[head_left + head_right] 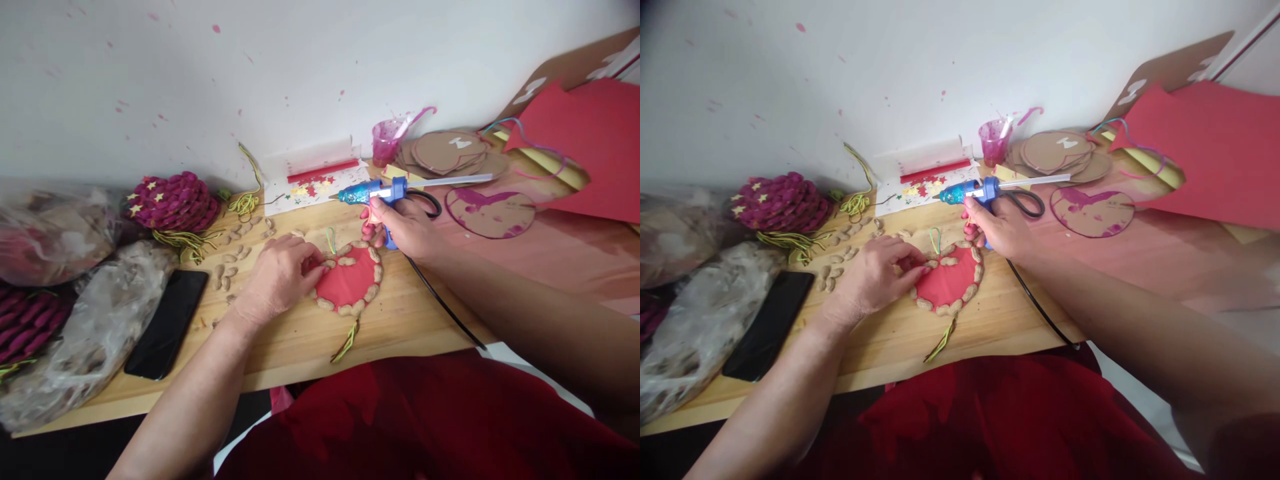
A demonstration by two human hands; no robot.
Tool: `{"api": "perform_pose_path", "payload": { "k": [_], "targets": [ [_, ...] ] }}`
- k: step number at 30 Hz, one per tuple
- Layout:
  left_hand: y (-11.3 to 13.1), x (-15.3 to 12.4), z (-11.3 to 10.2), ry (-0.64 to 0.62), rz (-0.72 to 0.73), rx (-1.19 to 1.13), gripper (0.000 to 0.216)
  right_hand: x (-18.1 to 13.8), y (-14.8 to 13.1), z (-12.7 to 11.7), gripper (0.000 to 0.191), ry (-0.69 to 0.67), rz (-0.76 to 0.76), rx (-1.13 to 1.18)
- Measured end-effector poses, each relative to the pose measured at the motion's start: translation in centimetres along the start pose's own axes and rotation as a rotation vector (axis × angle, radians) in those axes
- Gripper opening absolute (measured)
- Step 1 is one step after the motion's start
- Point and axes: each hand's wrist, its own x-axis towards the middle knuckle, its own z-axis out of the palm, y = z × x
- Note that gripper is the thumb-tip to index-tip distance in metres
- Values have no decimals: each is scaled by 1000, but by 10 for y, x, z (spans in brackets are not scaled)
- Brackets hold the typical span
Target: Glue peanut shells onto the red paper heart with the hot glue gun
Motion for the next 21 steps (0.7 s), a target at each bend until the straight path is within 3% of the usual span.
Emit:
{"api": "perform_pose_path", "payload": {
  "k": [8,14,17,21],
  "targets": [
    [7,1,-1,-34,-43,6,9,1,-1,0,61,8,-27,4],
    [7,0,-6,61,73,-72,10,-1,-3,1,56,14,-21,-7],
    [40,-7,-32,94,121,-201,11,-1,-2,1,52,19,-6,-6],
    [109,-27,-78,-37,182,-370,19,-3,-6,1,48,7,3,-36]
  ]
}}
